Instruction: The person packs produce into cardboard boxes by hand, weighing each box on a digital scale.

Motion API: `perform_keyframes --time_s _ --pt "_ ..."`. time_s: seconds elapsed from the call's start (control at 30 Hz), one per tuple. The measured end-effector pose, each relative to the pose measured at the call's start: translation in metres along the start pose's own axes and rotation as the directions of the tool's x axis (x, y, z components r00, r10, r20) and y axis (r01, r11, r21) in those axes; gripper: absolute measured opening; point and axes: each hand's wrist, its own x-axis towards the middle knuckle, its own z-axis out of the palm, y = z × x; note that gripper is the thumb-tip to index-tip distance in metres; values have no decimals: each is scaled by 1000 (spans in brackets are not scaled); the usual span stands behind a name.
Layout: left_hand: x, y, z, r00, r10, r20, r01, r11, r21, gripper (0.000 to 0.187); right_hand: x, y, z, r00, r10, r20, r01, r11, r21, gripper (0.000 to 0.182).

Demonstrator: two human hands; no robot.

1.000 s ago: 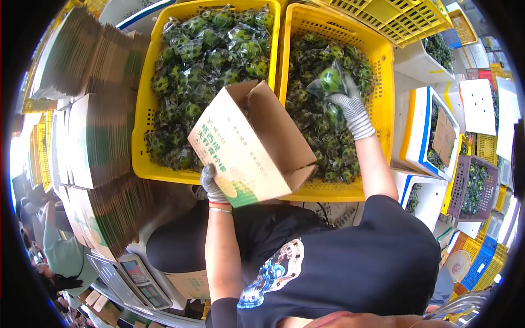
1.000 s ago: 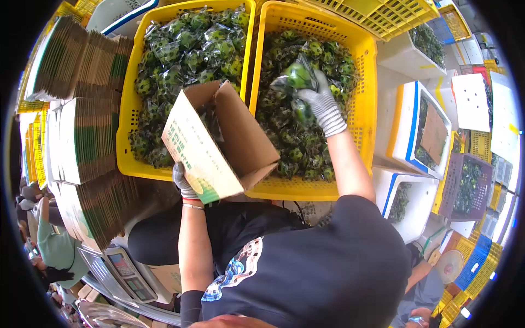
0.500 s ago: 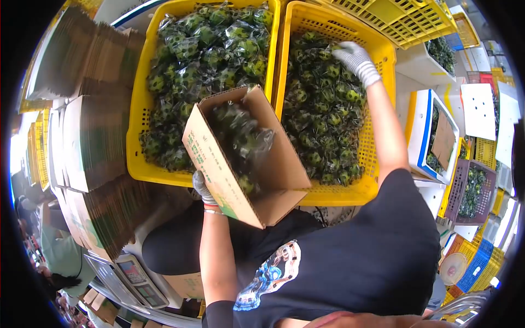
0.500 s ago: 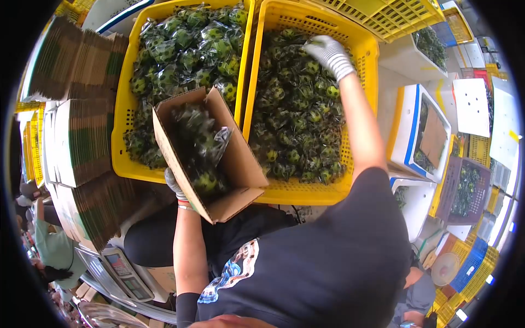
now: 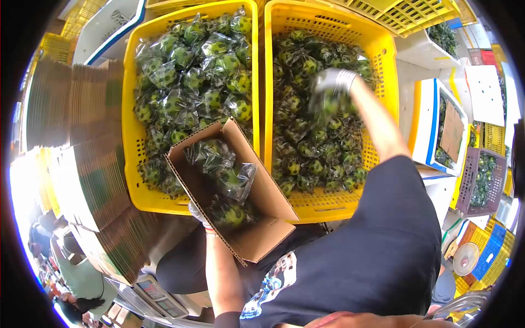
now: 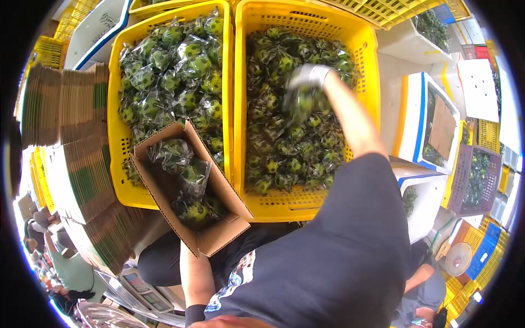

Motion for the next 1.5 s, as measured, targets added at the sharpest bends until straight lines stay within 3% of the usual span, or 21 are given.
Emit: perform_keyframes --time_s 0.07,0.17,0.23,0.3,0.37,0.43,0.5,0.53,0.7,0.73,0.77,0.9,0.93,0.97,1.07,1.1,1.13,1.2,1.27,1.37,1.5 --pt "2 1 -2 1000 -5 -1 5 1000 -2 59 -21 -50 62 951 250 -182 -297 900 -319 80" --pt "0 2 -5 1000 3 -7 -3 1000 -3 59 -46 -63 79 980 -189 -68 180 977 -115 71" --pt "0 2 -4 1000 -2 2 2 1000 -2 58 -45 -56 27 977 -187 -102 167 970 -178 52" --pt "2 3 -2 1000 -6 8 6 1000 6 58 -32 -16 -27 901 211 -379 -280 950 -138 43" --pt "3 5 -1 1000 1 14 -1 1000 16 58 -13 56 -55 615 409 -675 -580 814 -35 57" --pt "2 6 -2 1000 19 18 -19 1000 10 58 32 167 -52 570 341 -748 -526 851 -12 69" --pt "-1 7 -11 999 36 18 -36 999 -8 57 80 266 -22 697 197 -689 -95 978 184 87" --pt "-2 7 -13 999 41 14 -40 999 -21 57 40 180 -26 678 456 -577 -419 884 206 92" --pt "-4 5 -19 999 50 -4 -50 998 -27 57 7 185 1 892 351 -285 -201 872 446 81" --pt "-3 3 -19 999 51 -2 -51 998 -31 57 -6 161 12 904 238 -356 -190 968 164 72" --pt "-2 2 -18 999 48 -3 -49 998 -35 56 -34 107 16 947 273 -170 -220 936 275 72" --pt "-5 0 -17 999 50 -10 -50 998 -36 56 -70 9 82 957 283 -64 -209 824 526 71" --pt "-5 -1 -18 998 54 -14 -55 998 -41 56 -76 -20 103 993 72 -92 -50 973 224 71" --pt "-6 -1 -19 998 57 -15 -58 997 -44 56 -66 -23 132 978 -202 58 178 941 287 71" --pt "-7 -1 -27 997 69 -18 -70 996 -56 55 -48 -79 92 983 -152 -100 142 985 -102 57" --pt "-8 -2 -29 997 71 -18 -72 996 -59 55 -24 -74 65 965 -14 -262 -14 994 -104 48" --pt "-7 -1 -30 997 74 -22 -76 996 -55 55 -2 -56 50 800 45 -598 22 994 104 47" --pt "-6 -3 -37 997 81 -20 -82 995 -62 55 44 -46 -3 519 210 -828 -196 973 124 68" --pt "-5 -4 -49 994 108 -8 -108 991 -73 55 93 -23 -41 515 373 -772 -270 925 268 75" --pt "-6 -12 -61 989 145 -18 -146 983 -110 54 144 8 -67 739 224 -635 52 921 386 65" --pt "-5 -16 -44 991 134 -25 -136 982 -132 53 155 -3 -67 828 243 -505 -199 970 140 61"
